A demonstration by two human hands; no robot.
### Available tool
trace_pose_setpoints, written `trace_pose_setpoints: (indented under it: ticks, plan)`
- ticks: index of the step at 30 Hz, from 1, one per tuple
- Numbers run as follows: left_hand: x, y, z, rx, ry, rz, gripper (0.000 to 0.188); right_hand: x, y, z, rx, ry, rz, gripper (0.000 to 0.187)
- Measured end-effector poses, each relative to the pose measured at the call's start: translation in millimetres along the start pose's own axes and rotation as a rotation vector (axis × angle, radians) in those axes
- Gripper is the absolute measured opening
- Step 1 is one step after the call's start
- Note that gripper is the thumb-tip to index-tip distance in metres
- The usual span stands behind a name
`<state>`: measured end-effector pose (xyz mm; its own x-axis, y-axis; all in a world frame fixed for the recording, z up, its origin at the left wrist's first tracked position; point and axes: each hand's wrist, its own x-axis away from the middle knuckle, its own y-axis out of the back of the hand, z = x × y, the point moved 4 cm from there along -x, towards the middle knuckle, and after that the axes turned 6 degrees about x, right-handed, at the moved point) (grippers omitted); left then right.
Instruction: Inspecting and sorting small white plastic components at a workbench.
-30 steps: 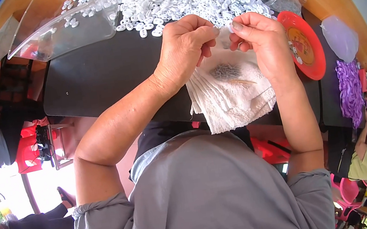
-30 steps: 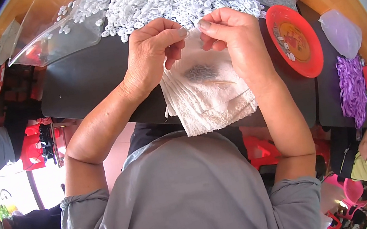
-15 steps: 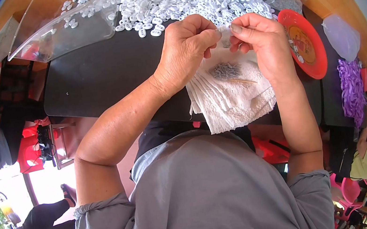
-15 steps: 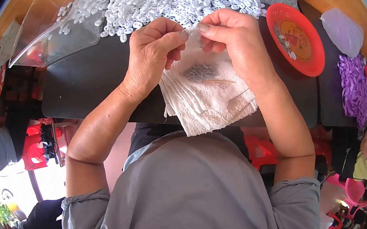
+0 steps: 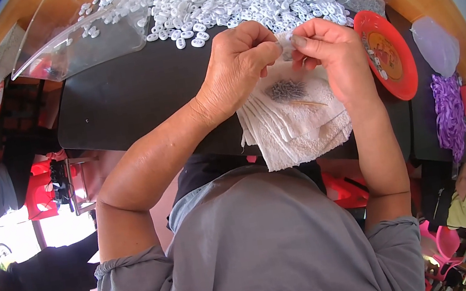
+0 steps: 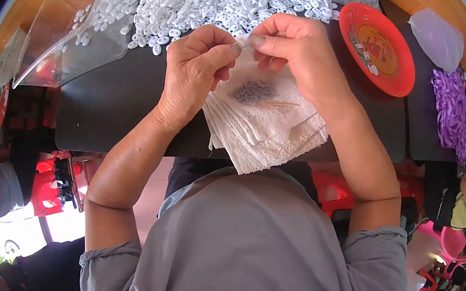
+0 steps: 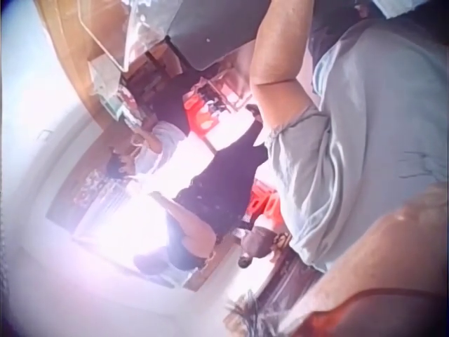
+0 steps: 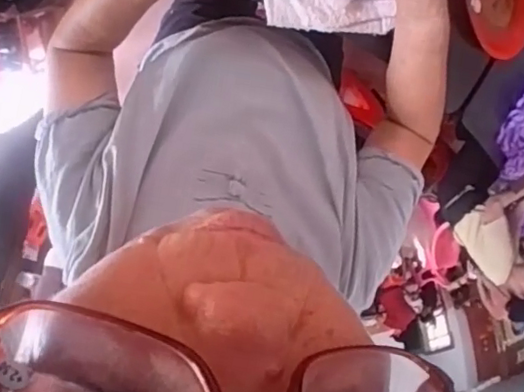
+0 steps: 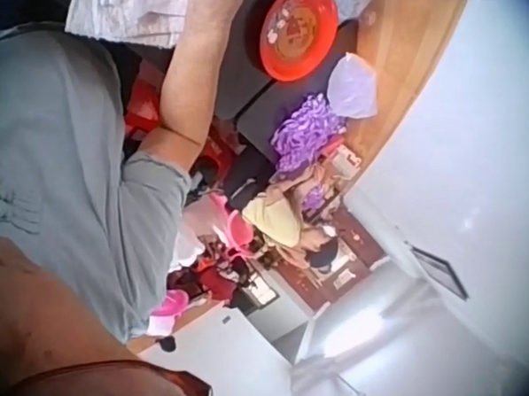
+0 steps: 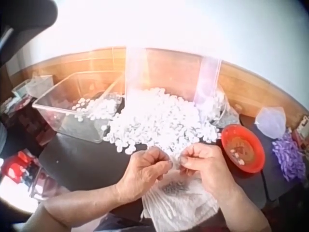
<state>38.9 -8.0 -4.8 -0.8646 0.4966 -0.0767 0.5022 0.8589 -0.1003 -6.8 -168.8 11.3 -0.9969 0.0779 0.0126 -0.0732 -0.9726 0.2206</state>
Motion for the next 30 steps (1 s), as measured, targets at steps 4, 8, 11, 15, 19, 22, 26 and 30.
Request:
trace_pose_setpoints:
  ticks: [4,8,11,15,19,22,26,30]
  plan:
    - [0,-1,0,0.003,-0.009,-0.006,0.013,1,-4,-3,-0.027,-0.021,0.016,0.014]
    - [-1,-2,1,0.050,-0.004,0.010,0.013,1,-4,-4,-0.069,-0.023,0.022,0.016]
    - [-2,-3,3,0.135,0.028,0.017,0.011,-1,1,-5,-0.074,-0.010,0.020,0.017]
    - [-2,-8,1,0.289,-0.003,0.091,0.017,-2,6,-4,-0.107,0.014,0.050,0.019]
    - [-1,-7,-3,0.324,-0.080,0.188,0.029,1,5,-4,-0.110,0.006,0.097,0.020]
    - [-1,-8,-5,0.299,-0.108,0.201,0.028,1,3,-5,-0.231,-0.014,0.164,0.020]
    - [-2,-8,-4,0.390,-0.117,0.255,0.024,3,1,-3,-0.237,-0.018,0.194,0.021]
    - [-1,-8,-6,0.414,-0.121,0.277,0.023,4,-2,-1,-0.300,-0.058,0.234,0.021]
